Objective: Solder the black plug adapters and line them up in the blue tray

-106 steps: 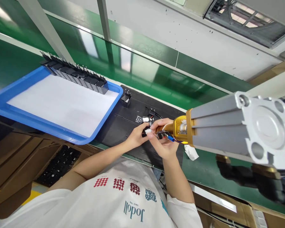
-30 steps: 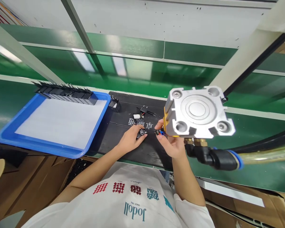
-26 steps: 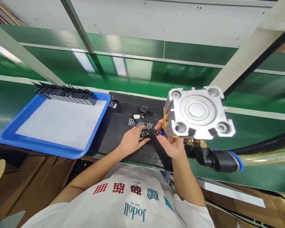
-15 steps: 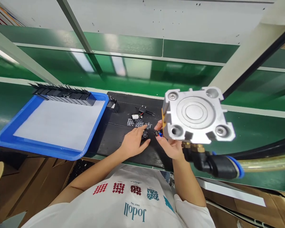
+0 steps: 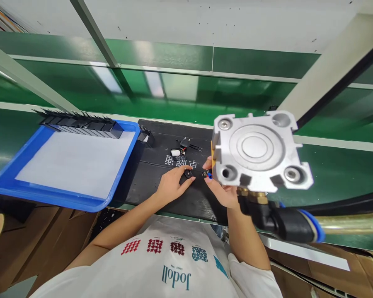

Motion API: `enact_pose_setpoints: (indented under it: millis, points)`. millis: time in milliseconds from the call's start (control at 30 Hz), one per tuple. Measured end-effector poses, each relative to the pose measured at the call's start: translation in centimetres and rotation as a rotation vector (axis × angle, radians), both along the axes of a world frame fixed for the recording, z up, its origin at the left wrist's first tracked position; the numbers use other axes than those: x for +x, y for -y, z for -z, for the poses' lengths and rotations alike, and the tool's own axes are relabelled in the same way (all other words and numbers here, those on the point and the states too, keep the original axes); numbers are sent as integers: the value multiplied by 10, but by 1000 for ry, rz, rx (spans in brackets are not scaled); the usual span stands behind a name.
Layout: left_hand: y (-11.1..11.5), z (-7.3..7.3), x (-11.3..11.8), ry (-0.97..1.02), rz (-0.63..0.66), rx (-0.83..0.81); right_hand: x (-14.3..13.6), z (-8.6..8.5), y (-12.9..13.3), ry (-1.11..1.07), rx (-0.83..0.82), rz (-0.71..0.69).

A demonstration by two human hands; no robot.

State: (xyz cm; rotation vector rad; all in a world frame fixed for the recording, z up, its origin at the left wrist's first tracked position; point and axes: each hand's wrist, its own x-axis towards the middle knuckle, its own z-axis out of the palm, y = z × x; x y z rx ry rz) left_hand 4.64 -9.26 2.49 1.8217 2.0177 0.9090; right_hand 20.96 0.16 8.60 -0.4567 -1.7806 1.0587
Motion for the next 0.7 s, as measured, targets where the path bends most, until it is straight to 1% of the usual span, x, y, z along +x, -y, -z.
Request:
enact_pose_setpoints:
  millis: [200, 367, 533, 633, 700]
  points:
    - [1, -6, -6, 1, 65, -96, -1, -1, -1, 15, -5, 13]
    - [1, -6, -8, -25, 121, -77, -3, -3, 0, 49, -12, 42]
    - [-1, -8, -13, -89, 154, -132, -3, -6, -1, 73, -18, 67]
    - [-3, -9, -17, -91, 191, -122, 0, -3, -2, 62, -64, 77]
    - [-3, -10, -19, -84, 212, -120, 4, 1, -2, 106, -113, 88]
